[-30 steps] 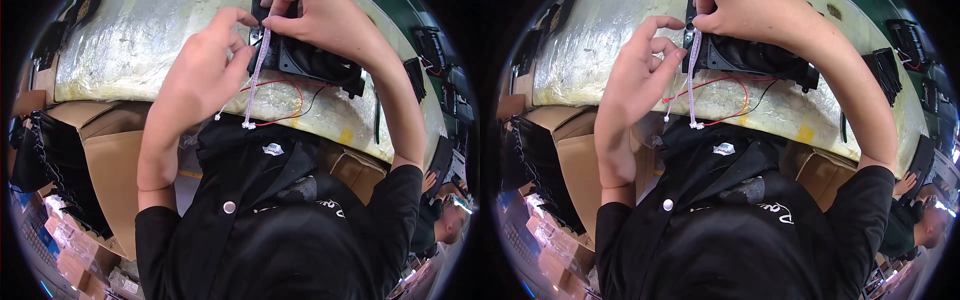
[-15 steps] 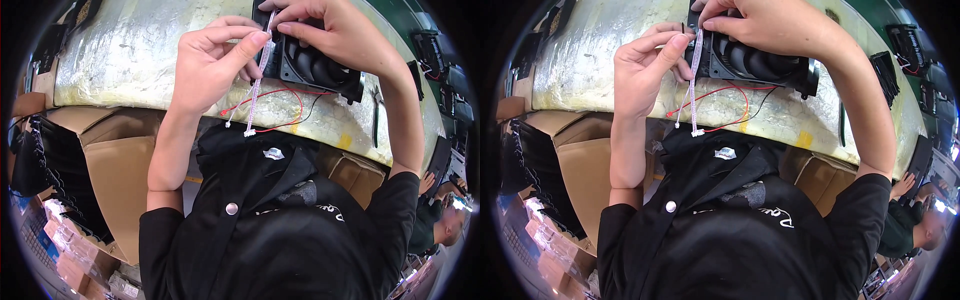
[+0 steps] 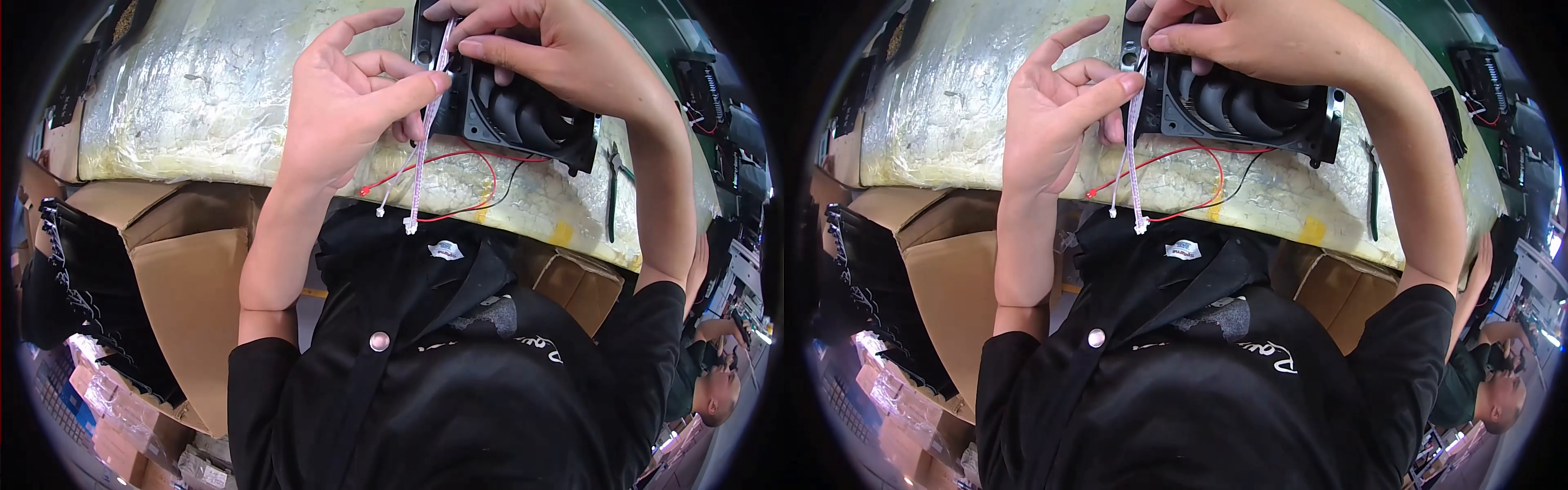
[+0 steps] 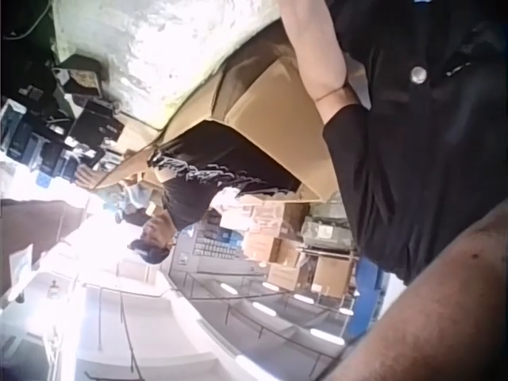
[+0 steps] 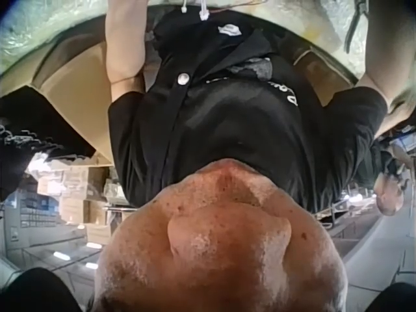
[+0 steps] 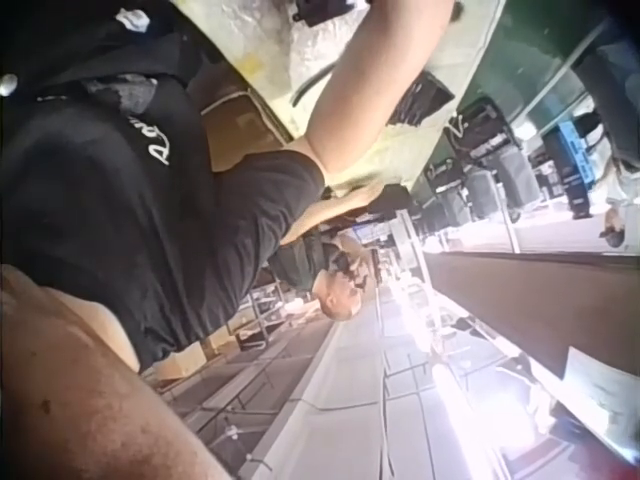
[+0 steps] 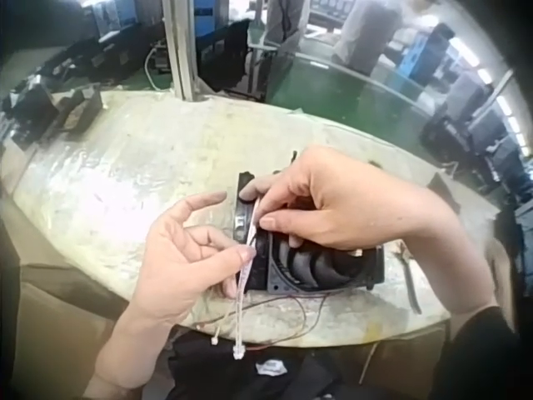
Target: The person assembles cooling fan units by routing wires along the fan frames, securing the wires with zip ties, trimming the ties with pliers, and fitting the fans into plastic housings.
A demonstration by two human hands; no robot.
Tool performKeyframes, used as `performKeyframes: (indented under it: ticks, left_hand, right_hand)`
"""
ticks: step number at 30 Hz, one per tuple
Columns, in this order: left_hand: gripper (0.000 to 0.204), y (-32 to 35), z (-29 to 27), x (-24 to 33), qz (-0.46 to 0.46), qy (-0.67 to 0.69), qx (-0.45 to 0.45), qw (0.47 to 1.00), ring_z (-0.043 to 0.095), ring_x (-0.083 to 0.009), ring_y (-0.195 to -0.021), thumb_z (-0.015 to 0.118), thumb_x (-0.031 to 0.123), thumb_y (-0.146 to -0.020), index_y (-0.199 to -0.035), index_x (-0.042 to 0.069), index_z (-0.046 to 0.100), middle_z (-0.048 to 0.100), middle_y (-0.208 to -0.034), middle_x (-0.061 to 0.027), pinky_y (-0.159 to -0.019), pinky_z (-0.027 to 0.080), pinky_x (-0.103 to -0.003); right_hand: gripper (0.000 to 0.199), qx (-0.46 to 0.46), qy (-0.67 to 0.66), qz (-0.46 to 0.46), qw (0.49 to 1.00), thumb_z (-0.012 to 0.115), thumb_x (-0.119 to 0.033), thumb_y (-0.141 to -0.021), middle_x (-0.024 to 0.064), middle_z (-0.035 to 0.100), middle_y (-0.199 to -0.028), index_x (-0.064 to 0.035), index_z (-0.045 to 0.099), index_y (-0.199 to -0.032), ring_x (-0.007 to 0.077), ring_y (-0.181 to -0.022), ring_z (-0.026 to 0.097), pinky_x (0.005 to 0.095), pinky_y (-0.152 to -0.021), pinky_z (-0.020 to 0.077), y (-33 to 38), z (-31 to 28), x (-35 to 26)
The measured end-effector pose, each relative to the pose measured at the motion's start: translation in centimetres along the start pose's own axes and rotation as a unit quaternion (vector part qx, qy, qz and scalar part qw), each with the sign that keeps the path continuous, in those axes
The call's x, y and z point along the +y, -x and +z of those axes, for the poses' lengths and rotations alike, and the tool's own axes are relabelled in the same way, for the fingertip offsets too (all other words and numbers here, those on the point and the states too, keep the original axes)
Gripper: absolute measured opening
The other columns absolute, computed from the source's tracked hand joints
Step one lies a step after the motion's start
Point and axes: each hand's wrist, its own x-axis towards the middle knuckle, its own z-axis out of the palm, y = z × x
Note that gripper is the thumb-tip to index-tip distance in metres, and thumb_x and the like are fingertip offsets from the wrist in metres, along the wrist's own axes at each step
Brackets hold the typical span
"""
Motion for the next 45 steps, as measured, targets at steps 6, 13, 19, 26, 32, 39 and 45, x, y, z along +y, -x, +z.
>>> performKeyframes:
  ticks: [6, 13, 19, 26, 32, 39, 45]
  left_hand:
    - [0.06, -0.2, -0.3, -0.1, -0.014, -0.008, 0.006, 1.0, 0.058, -0.0102, -0.051, 0.074, -0.003, -0.079, -0.127, -0.014, 0.04, 0.066, -0.073, -0.0114, -0.044, 0.045, -0.021]
    - [0.061, -0.5, -0.5, -0.3, -0.011, 0.004, 0.001, 1.0, 0.057, -0.01, -0.05, 0.074, -0.003, -0.078, -0.127, -0.015, 0.039, 0.067, -0.074, -0.0119, -0.044, 0.043, -0.02]
    - [0.063, -0.7, -0.8, -0.1, -0.018, -0.008, -0.002, 1.0, 0.057, -0.0102, -0.051, 0.076, -0.001, -0.078, -0.127, -0.014, 0.038, 0.067, -0.076, -0.0137, -0.044, 0.043, -0.02]
    - [0.062, -0.6, -0.9, 0.2, -0.009, -0.032, -0.011, 0.999, 0.059, -0.0101, -0.052, 0.078, 0.003, -0.077, -0.124, -0.013, 0.04, 0.068, -0.081, -0.0155, -0.044, 0.043, -0.02]
    - [0.063, -0.9, -0.9, 0.0, -0.005, -0.027, -0.01, 1.0, 0.059, -0.0097, -0.053, 0.079, 0.003, -0.077, -0.124, -0.013, 0.04, 0.068, -0.081, -0.0155, -0.044, 0.043, -0.019]
    - [0.061, -0.9, -0.8, -0.2, 0.016, -0.023, 0.0, 1.0, 0.058, -0.0088, -0.052, 0.079, 0.004, -0.078, -0.123, -0.012, 0.041, 0.069, -0.08, -0.0153, -0.044, 0.042, -0.019]
    - [0.025, -1.0, -0.7, -0.4, 0.053, -0.011, -0.027, 0.998, 0.059, -0.0061, -0.056, 0.075, -0.001, -0.08, -0.103, -0.009, 0.068, 0.069, -0.083, -0.0091, -0.048, 0.045, -0.019]
  right_hand:
    - [0.013, 0.008, -0.035, -0.003, 0.999, 0.064, -0.004, -0.088, 0.0165, 0.07, -0.08, 0.0034, 0.072, -0.095, 0.0254, -0.11, 0.064, 0.0323, -0.081, 0.0507, 0.0, 0.4, 0.4]
    - [0.013, 0.019, -0.027, 0.015, 0.999, 0.064, -0.004, -0.088, 0.0165, 0.07, -0.083, 0.0033, 0.072, -0.095, 0.024, -0.108, 0.065, 0.0327, -0.08, 0.0503, 0.0, 0.7, 0.1]
    - [0.014, 0.018, -0.035, 0.013, 0.999, 0.064, -0.005, -0.089, 0.017, 0.071, -0.088, 0.004, 0.071, -0.095, 0.0227, -0.104, 0.066, 0.0314, -0.078, 0.0503, -0.2, 0.7, 0.2]
    - [0.016, 0.034, -0.099, -0.137, 0.985, 0.064, -0.006, -0.088, 0.0189, 0.07, -0.104, 0.005, 0.07, -0.098, 0.0161, -0.083, 0.066, 0.0288, -0.075, 0.0504, -0.4, 0.7, 0.9]
    - [0.016, 0.013, -0.057, 0.033, 0.998, 0.065, -0.007, -0.089, 0.0184, 0.07, -0.103, 0.0052, 0.07, -0.099, 0.0157, -0.083, 0.066, 0.0284, -0.076, 0.05, -0.3, 0.7, 0.2]
    - [0.015, -0.009, -0.071, 0.027, 0.997, 0.067, -0.007, -0.088, 0.0161, 0.071, -0.097, 0.0049, 0.07, -0.095, 0.0141, -0.087, 0.065, 0.0273, -0.074, 0.0492, -0.7, 0.5, 0.4]
    - [0.011, -0.013, -0.051, 0.105, 0.993, 0.069, -0.007, -0.086, 0.0109, 0.067, -0.09, 0.0036, 0.069, -0.088, 0.0162, -0.08, 0.061, 0.0289, -0.07, 0.0473, -0.3, 0.2, -0.7]
